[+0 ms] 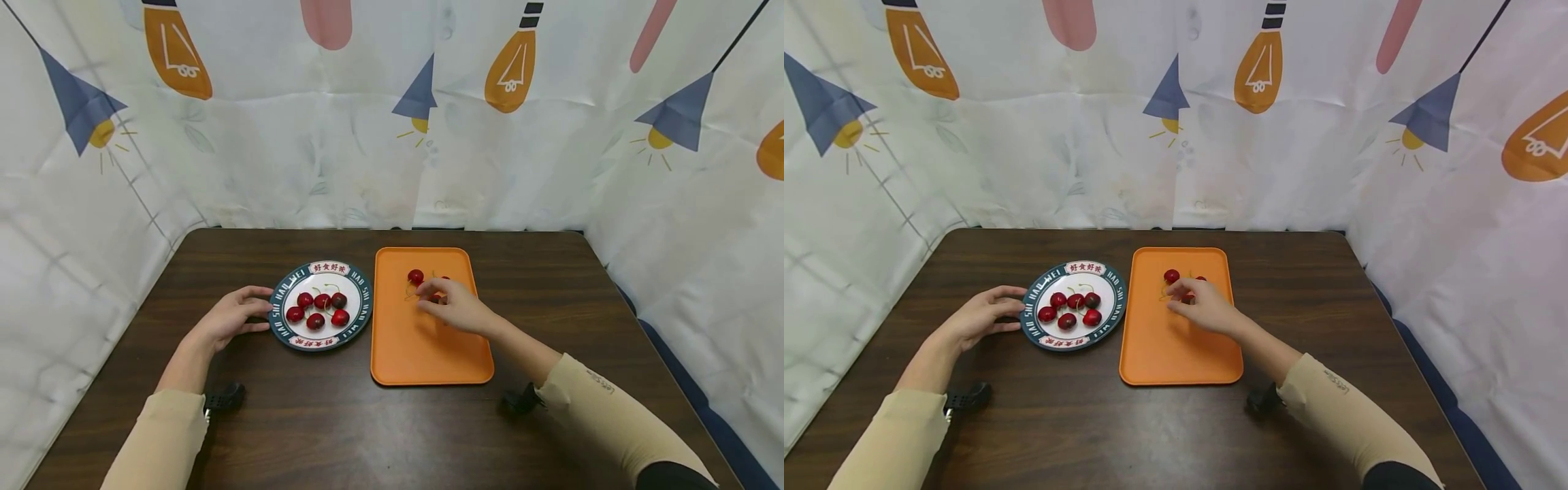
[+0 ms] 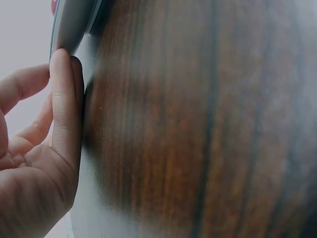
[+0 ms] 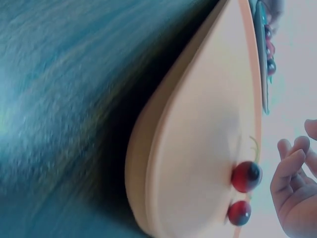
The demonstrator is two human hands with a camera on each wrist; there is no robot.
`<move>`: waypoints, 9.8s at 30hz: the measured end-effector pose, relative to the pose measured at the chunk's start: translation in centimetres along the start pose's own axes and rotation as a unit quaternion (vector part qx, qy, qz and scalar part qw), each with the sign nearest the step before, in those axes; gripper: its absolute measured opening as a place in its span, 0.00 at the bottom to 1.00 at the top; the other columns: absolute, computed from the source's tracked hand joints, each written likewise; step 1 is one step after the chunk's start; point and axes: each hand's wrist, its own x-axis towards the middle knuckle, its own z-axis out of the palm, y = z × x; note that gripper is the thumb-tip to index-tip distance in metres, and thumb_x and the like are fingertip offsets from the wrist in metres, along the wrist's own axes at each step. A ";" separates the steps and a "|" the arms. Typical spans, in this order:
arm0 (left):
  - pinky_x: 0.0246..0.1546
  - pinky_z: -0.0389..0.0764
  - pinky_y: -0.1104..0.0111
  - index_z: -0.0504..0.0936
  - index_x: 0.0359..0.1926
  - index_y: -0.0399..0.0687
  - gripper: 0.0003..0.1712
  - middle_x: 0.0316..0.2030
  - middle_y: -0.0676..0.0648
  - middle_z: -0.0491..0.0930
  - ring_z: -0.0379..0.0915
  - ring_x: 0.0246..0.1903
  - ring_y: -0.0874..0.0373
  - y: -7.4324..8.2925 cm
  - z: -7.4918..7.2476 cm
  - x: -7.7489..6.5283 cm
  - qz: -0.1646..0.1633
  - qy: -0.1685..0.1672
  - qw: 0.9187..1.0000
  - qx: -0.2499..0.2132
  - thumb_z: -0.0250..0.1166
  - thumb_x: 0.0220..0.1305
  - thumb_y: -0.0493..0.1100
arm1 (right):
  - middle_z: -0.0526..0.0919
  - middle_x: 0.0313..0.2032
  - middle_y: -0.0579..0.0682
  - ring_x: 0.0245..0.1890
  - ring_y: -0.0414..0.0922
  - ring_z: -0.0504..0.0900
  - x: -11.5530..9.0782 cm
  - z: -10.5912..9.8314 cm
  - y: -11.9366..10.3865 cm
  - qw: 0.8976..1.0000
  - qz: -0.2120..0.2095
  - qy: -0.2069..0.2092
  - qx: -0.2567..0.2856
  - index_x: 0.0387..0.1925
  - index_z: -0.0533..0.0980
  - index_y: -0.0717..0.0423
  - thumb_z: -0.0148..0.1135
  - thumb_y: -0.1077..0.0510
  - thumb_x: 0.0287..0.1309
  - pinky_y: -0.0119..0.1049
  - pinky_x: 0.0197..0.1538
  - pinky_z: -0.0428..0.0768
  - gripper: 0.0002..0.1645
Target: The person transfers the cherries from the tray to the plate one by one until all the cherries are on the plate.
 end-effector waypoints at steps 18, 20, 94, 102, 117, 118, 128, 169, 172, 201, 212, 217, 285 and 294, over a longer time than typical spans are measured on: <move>0.50 0.85 0.63 0.57 0.75 0.33 0.36 0.61 0.32 0.67 0.78 0.46 0.54 0.1 0.0 0.0 0.002 -0.004 1.000 0.003 0.60 0.77 0.45 | 0.81 0.44 0.52 0.23 0.60 0.75 -0.5 -2.3 1.4 0.997 0.058 0.049 0.000 0.57 0.79 0.57 0.63 0.54 0.72 0.37 0.23 0.77 0.17; 0.49 0.85 0.63 0.57 0.75 0.34 0.36 0.60 0.32 0.68 0.78 0.46 0.54 0.1 0.0 -0.1 0.002 -0.002 1.000 0.001 0.60 0.77 0.45 | 0.81 0.44 0.52 0.22 0.59 0.75 -0.5 -2.5 1.6 0.997 0.062 0.054 -0.003 0.57 0.79 0.57 0.63 0.55 0.71 0.37 0.23 0.76 0.17; 0.49 0.85 0.63 0.56 0.76 0.33 0.35 0.60 0.32 0.72 0.78 0.46 0.57 -0.1 0.0 0.3 0.005 0.000 1.000 0.005 0.58 0.78 0.45 | 0.81 0.50 0.53 0.24 0.50 0.78 3.3 -3.1 3.4 0.989 0.069 0.124 -0.046 0.56 0.79 0.56 0.72 0.57 0.63 0.39 0.29 0.81 0.21; 0.49 0.85 0.63 0.55 0.76 0.32 0.35 0.61 0.32 0.72 0.78 0.45 0.58 -0.1 0.0 0.4 0.000 0.001 1.000 -0.003 0.57 0.78 0.43 | 0.80 0.51 0.51 0.16 0.46 0.73 3.9 -2.3 2.0 0.994 0.050 0.097 -0.018 0.58 0.78 0.57 0.71 0.57 0.65 0.37 0.23 0.77 0.22; 0.49 0.85 0.63 0.58 0.75 0.35 0.35 0.63 0.31 0.66 0.78 0.47 0.52 0.6 0.2 0.0 -0.017 0.005 1.000 0.007 0.59 0.77 0.44 | 0.83 0.47 0.48 0.35 0.49 0.80 5.6 0.5 -1.1 0.995 0.011 0.056 -0.087 0.53 0.81 0.53 0.74 0.56 0.61 0.37 0.38 0.82 0.20; 0.50 0.85 0.62 0.57 0.75 0.34 0.35 0.63 0.31 0.66 0.78 0.47 0.52 0.6 0.2 0.0 -0.016 0.003 1.000 0.008 0.59 0.77 0.44 | 0.83 0.47 0.47 0.37 0.49 0.79 5.8 0.8 -1.2 0.994 0.002 0.053 -0.091 0.53 0.82 0.53 0.74 0.57 0.61 0.37 0.39 0.81 0.19; 0.48 0.86 0.60 0.57 0.75 0.33 0.34 0.58 0.34 0.70 0.76 0.46 0.51 0.1 0.3 0.1 -0.021 0.003 1.000 0.011 0.57 0.78 0.42 | 0.82 0.47 0.47 0.33 0.49 0.78 6.3 4.1 -2.3 0.997 -0.027 0.002 -0.066 0.53 0.81 0.56 0.74 0.58 0.61 0.33 0.34 0.80 0.19; 0.43 0.87 0.61 0.62 0.72 0.34 0.30 0.50 0.36 0.74 0.78 0.41 0.55 1.3 1.0 -0.1 -0.035 0.036 0.999 0.005 0.57 0.74 0.39 | 0.83 0.52 0.50 0.54 0.46 0.78 8.3 8.7 -3.4 0.995 -0.027 -0.010 -0.097 0.57 0.79 0.55 0.73 0.55 0.62 0.36 0.59 0.78 0.23; 0.42 0.87 0.61 0.62 0.72 0.34 0.30 0.50 0.37 0.74 0.78 0.41 0.55 1.4 1.0 0.0 -0.037 0.036 0.999 0.003 0.57 0.74 0.39 | 0.83 0.53 0.52 0.55 0.48 0.78 7.8 8.0 -3.5 0.994 -0.038 -0.015 -0.099 0.57 0.78 0.56 0.72 0.56 0.62 0.39 0.60 0.78 0.23; 0.45 0.87 0.62 0.61 0.74 0.35 0.31 0.56 0.34 0.71 0.77 0.45 0.51 1.5 1.2 -0.3 -0.041 0.036 0.998 0.016 0.57 0.76 0.41 | 0.79 0.54 0.60 0.22 0.48 0.71 1.3 1.5 0.4 0.999 -0.001 0.037 -0.011 0.58 0.76 0.64 0.71 0.63 0.63 0.34 0.28 0.77 0.23; 0.44 0.87 0.61 0.61 0.73 0.34 0.31 0.54 0.35 0.73 0.77 0.44 0.52 1.3 1.1 -0.1 -0.036 0.035 0.999 0.016 0.57 0.76 0.41 | 0.79 0.52 0.57 0.15 0.42 0.66 0.7 0.0 2.3 0.998 0.027 0.055 -0.021 0.56 0.76 0.59 0.71 0.62 0.63 0.34 0.23 0.75 0.22; 0.44 0.87 0.62 0.61 0.73 0.33 0.31 0.54 0.35 0.72 0.77 0.44 0.51 1.4 1.2 -0.2 -0.031 0.034 0.999 0.015 0.57 0.76 0.41 | 0.79 0.53 0.57 0.17 0.43 0.69 0.7 -0.1 2.2 0.997 0.034 0.063 -0.023 0.57 0.76 0.60 0.71 0.62 0.62 0.35 0.26 0.77 0.22; 0.45 0.86 0.63 0.62 0.73 0.34 0.31 0.55 0.35 0.71 0.76 0.45 0.50 1.3 1.1 -0.4 -0.030 0.036 0.999 0.019 0.57 0.76 0.42 | 0.83 0.45 0.47 0.42 0.50 0.77 4.9 1.7 -1.6 0.993 -0.012 0.027 -0.115 0.52 0.80 0.55 0.76 0.56 0.59 0.40 0.48 0.78 0.21; 0.45 0.86 0.63 0.62 0.73 0.35 0.31 0.55 0.35 0.72 0.76 0.45 0.50 1.2 1.2 -0.5 -0.029 0.040 0.999 0.017 0.57 0.77 0.42 | 0.82 0.45 0.47 0.36 0.49 0.78 6.2 3.9 -1.8 0.996 -0.011 0.002 -0.090 0.51 0.79 0.53 0.74 0.57 0.60 0.36 0.40 0.79 0.19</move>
